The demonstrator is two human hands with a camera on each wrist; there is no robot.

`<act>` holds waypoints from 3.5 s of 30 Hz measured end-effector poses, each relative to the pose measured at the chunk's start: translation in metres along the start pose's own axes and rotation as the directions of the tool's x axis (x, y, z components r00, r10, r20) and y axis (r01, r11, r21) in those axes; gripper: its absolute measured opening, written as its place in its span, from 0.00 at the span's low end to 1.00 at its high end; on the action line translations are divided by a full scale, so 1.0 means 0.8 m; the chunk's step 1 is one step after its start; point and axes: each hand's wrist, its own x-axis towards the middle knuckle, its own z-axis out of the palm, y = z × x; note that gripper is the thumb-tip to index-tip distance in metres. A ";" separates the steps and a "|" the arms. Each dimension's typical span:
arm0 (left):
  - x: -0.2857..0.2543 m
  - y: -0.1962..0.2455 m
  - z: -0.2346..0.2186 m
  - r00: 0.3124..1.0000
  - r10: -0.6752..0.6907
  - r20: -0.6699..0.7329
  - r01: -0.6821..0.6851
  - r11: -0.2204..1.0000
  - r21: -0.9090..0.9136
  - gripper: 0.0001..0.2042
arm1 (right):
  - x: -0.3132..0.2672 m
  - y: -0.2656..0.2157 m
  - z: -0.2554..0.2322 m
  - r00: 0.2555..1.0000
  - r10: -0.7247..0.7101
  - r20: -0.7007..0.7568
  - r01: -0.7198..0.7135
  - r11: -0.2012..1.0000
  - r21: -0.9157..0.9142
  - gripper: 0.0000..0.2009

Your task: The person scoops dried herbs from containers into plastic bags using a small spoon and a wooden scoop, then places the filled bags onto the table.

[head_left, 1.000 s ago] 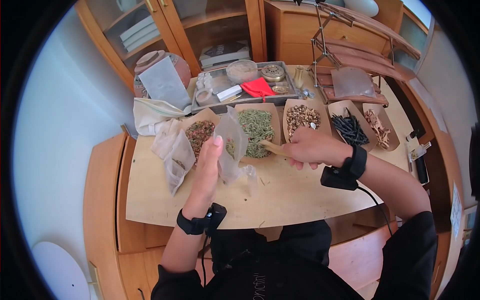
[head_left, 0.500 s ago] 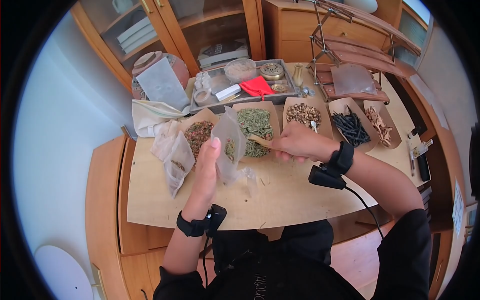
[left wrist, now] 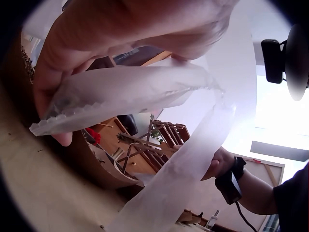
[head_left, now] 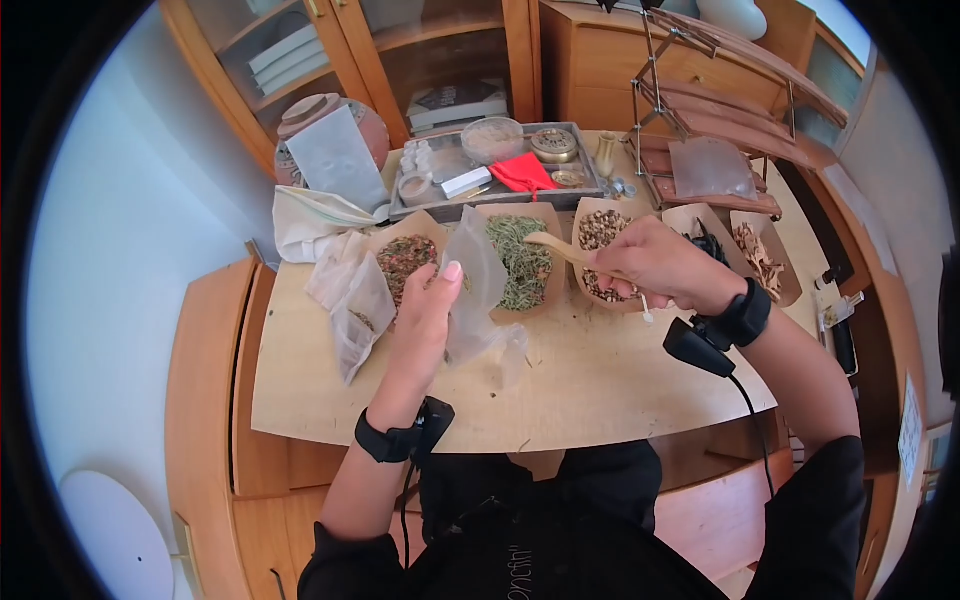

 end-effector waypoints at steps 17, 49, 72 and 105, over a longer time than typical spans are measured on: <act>-0.012 0.023 0.015 0.999 -0.009 -0.038 0.009 1.000 0.022 0.44 | -0.048 -0.072 0.021 0.956 -0.286 0.069 0.290 0.876 -0.384 0.17; -0.004 0.001 -0.007 0.999 0.017 0.042 -0.016 1.000 -0.018 0.33 | 0.060 -0.005 0.036 0.993 -0.078 0.090 0.100 0.956 -0.276 0.15; -0.012 0.021 0.009 0.998 0.000 -0.057 0.005 0.996 0.089 0.44 | -0.056 -0.085 -0.009 0.973 -0.225 0.052 0.230 0.960 -0.161 0.16; -0.043 0.020 -0.023 1.000 0.030 0.009 -0.028 0.990 -0.136 0.34 | 0.023 0.005 0.069 0.739 -0.672 -0.049 0.363 0.457 -0.812 0.09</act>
